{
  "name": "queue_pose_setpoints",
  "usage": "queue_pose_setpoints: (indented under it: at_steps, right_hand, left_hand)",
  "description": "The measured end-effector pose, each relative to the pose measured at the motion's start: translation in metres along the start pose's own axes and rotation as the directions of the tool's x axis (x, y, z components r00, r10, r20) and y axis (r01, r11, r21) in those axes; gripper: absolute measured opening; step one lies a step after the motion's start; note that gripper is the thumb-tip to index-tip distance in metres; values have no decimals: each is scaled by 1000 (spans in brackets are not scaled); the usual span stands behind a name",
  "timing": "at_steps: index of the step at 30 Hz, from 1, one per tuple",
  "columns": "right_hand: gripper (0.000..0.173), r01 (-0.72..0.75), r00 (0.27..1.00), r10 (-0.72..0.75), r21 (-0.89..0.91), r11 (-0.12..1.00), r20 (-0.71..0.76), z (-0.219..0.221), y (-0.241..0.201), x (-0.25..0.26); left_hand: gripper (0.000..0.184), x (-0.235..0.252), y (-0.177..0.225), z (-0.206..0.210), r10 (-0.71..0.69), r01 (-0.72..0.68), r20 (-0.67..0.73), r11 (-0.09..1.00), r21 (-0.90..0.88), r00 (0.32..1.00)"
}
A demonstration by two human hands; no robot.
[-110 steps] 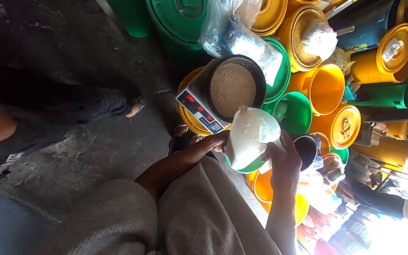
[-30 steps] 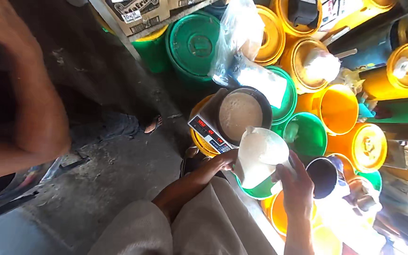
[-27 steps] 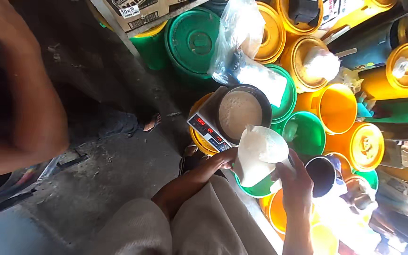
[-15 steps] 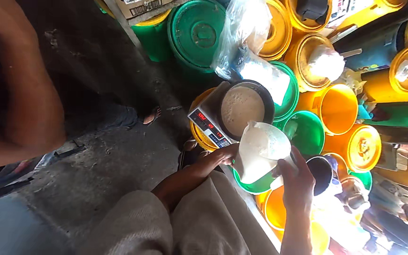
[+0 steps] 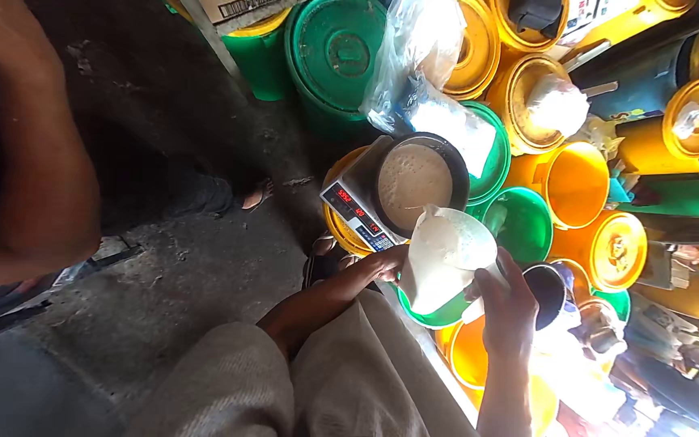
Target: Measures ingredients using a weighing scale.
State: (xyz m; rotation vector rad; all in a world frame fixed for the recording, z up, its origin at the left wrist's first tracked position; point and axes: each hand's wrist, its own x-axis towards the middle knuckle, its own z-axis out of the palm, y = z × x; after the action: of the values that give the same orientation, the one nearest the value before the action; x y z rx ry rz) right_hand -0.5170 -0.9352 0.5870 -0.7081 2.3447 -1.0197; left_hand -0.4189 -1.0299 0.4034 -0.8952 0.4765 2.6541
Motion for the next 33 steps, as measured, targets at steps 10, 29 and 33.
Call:
queue_pose_setpoints:
  at_steps: [10, 29, 33]
  right_hand:
    - [60, -39, 999, 38, 14, 999, 5, 3, 3, -1]
    - [61, -16, 1000, 16, 21, 1000, -5, 2, 5, -7]
    - [61, 26, 1000, -26, 19, 999, -3, 1, 6, -6]
  left_hand:
    - [42, 0, -8, -1, -20, 20, -3, 1000, 13, 1000]
    - [42, -1, -1, -2, 11, -8, -44, 998, 60, 999]
    - [43, -2, -1, -2, 26, -25, -23, 998, 55, 999]
